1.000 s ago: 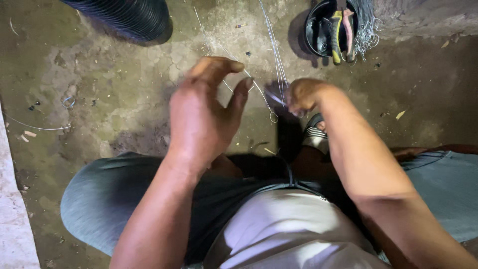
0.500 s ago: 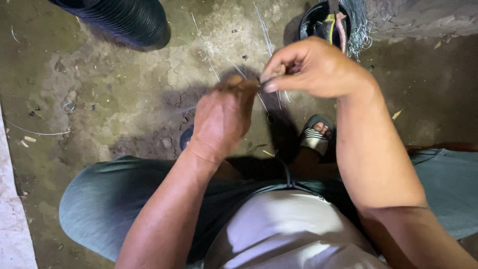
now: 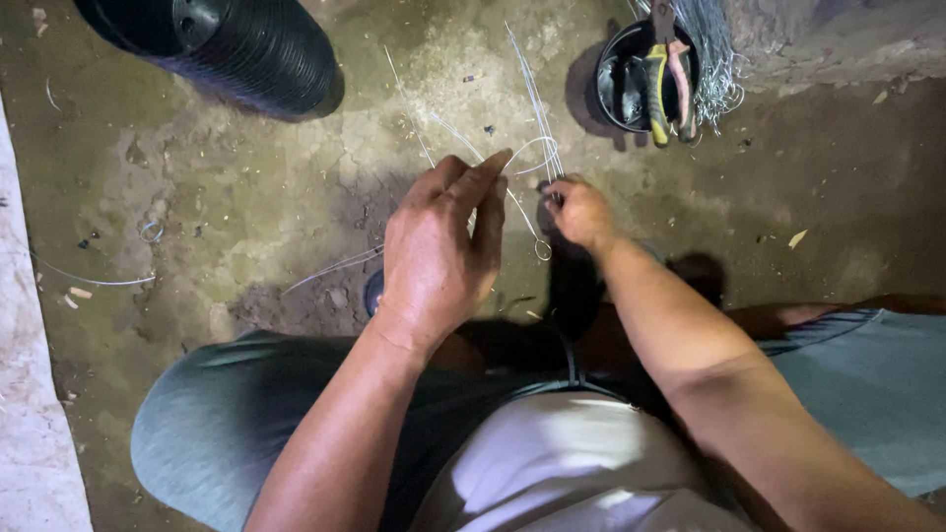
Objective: The person sits on the floor and repeatedly twists thin metal wires together by hand, then uses pliers to tighten the twisted sections. The person handles multiple wire pieces one at a time, twisting and tightening them in a repetitive sequence.
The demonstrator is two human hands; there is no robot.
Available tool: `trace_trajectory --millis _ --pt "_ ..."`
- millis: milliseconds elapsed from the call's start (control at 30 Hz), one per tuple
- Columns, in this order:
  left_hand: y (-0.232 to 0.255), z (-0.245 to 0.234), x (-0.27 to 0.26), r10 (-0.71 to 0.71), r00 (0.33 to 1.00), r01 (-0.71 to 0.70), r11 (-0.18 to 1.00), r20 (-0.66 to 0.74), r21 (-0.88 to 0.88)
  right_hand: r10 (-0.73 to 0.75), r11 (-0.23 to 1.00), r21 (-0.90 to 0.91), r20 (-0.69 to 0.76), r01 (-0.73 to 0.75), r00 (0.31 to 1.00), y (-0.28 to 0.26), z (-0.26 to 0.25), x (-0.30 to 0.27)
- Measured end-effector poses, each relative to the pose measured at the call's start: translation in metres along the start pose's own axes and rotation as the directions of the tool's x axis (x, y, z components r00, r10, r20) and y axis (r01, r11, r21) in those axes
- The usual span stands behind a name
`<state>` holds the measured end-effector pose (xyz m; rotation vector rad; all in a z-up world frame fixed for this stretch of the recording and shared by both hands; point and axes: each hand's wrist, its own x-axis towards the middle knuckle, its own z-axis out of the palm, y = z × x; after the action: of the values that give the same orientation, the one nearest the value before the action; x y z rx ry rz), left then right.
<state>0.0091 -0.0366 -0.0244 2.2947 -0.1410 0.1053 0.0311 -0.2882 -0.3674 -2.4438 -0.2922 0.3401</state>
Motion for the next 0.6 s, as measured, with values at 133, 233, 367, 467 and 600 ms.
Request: trace_trajectory --millis 133,233,367,467,600 --pt "0.000 0.000 0.005 -0.026 1.000 0.027 0.997 0.010 -0.066 0.132 0.972 -0.199 0.044 -0.121 0.990 -0.020 0.003 0.001" --pt "-0.002 0.000 0.007 -0.077 0.996 0.081 0.990 0.035 -0.113 0.200 0.946 -0.273 0.064 -0.176 0.978 -0.027 0.005 0.005" --pt "-0.003 -0.001 0.010 -0.147 0.988 0.155 0.964 0.054 -0.215 0.154 0.942 -0.311 0.069 -0.125 0.986 -0.025 0.006 0.009" --pt "-0.002 -0.002 0.007 -0.277 0.954 0.298 0.899 0.112 -0.322 0.324 0.926 -0.218 0.034 -0.310 0.945 -0.024 0.009 0.009" --pt "-0.006 0.001 0.005 -0.300 0.936 0.352 0.758 0.187 -0.549 0.248 0.957 0.139 0.060 -0.254 0.967 -0.024 0.006 0.014"
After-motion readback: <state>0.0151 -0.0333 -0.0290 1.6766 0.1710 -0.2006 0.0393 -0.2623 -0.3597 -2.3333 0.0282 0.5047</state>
